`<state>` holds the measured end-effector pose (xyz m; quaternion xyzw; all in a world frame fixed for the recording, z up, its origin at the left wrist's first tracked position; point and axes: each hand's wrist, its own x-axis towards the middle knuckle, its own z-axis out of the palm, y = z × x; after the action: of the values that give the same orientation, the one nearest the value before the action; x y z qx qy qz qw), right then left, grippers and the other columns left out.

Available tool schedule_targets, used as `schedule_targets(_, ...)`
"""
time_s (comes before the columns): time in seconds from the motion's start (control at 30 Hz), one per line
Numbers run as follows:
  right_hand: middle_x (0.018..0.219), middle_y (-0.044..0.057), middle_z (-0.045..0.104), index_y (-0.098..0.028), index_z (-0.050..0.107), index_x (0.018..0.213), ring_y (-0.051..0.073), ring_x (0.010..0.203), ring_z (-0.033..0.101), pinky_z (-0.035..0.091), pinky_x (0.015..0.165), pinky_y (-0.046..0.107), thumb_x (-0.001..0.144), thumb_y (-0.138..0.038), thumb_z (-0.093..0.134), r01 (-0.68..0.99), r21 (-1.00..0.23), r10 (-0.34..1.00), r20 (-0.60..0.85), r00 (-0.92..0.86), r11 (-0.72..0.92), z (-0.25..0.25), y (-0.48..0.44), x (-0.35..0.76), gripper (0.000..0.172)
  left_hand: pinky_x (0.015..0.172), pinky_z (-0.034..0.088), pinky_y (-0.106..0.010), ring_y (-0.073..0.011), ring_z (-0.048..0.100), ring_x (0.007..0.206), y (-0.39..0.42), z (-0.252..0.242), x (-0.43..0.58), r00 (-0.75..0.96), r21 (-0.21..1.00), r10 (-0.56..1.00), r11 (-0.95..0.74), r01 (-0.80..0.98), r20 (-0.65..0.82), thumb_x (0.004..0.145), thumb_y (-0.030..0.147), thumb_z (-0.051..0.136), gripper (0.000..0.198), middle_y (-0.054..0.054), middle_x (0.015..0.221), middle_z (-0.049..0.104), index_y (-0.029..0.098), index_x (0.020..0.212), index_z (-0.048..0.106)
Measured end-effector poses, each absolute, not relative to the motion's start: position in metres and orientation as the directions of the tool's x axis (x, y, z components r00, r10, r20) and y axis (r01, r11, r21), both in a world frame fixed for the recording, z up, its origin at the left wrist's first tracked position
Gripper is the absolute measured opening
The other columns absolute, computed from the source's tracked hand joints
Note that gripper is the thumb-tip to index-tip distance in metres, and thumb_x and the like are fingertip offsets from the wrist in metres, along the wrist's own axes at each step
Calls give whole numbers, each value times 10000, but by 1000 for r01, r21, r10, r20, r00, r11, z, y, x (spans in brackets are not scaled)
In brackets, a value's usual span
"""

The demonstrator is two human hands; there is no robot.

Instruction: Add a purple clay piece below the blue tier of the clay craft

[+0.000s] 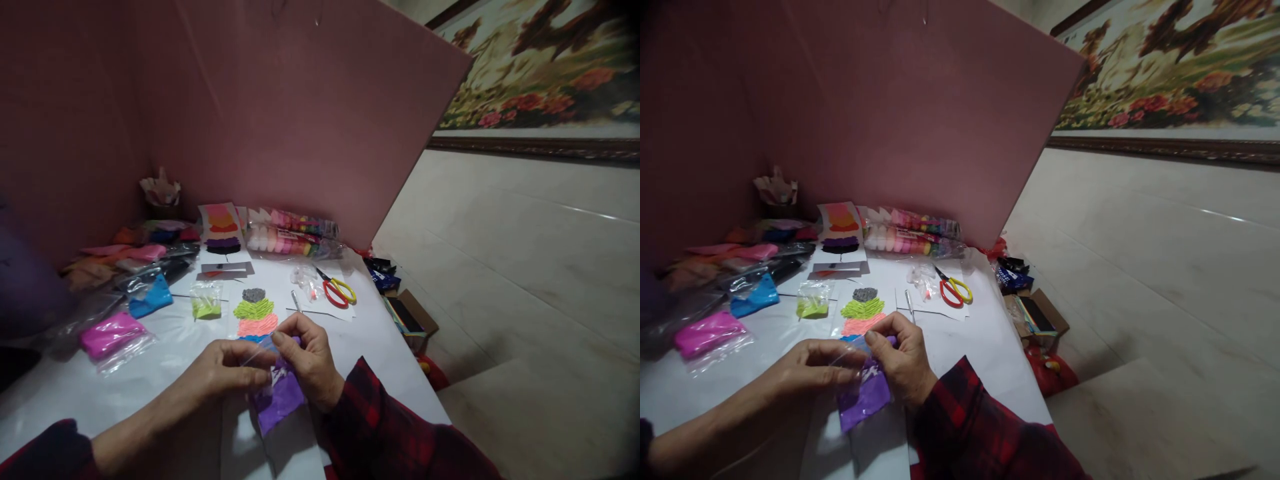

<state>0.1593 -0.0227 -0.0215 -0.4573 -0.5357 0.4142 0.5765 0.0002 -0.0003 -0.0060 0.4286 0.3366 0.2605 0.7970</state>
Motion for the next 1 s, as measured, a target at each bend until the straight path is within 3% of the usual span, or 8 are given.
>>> schedule_targets(0.17,589,-45,470,-159,544,718,77,492,347,282,471,216,768,-319,629,-39,-976,975,212,65,215,-24,-21,158,188,603,434,-295,-170,582,578,-1,-11,2,618,781,712,576,-243,-333,494,141,809,273,-27,618,648,149,756,731)
schedule_targets(0.33,571,-58,433,-166,531,726,76,479,325,264,455,215,791,-314,600,13,-973,972,230,44,230,-22,-24,157,177,515,366,-194,-85,497,522,-5,-6,3,631,727,681,636,-259,-371,529,73,743,198,6,585,588,129,717,713)
schedule_targets(0.7,615,-41,466,-166,540,724,93,539,369,310,512,229,797,-316,589,111,-959,962,269,50,263,-20,-26,159,174,635,431,-309,-174,573,582,-1,-13,2,680,862,668,496,-103,-303,554,204,767,122,-25,573,645,158,661,732)
schedule_targets(0.83,622,-34,484,-162,548,718,94,547,378,317,522,232,798,-318,604,101,-962,963,262,66,254,-23,-23,161,184,621,420,-286,-167,589,612,1,-18,1,688,903,679,423,-81,-256,563,252,804,171,-27,650,691,162,679,717)
schedule_targets(1.0,603,-42,476,-164,561,722,85,515,359,297,491,224,792,-341,633,16,-972,972,233,40,233,-27,-20,164,203,519,360,-241,-108,505,492,5,-23,2,680,930,701,359,-76,-215,584,272,823,197,13,516,613,151,586,668)
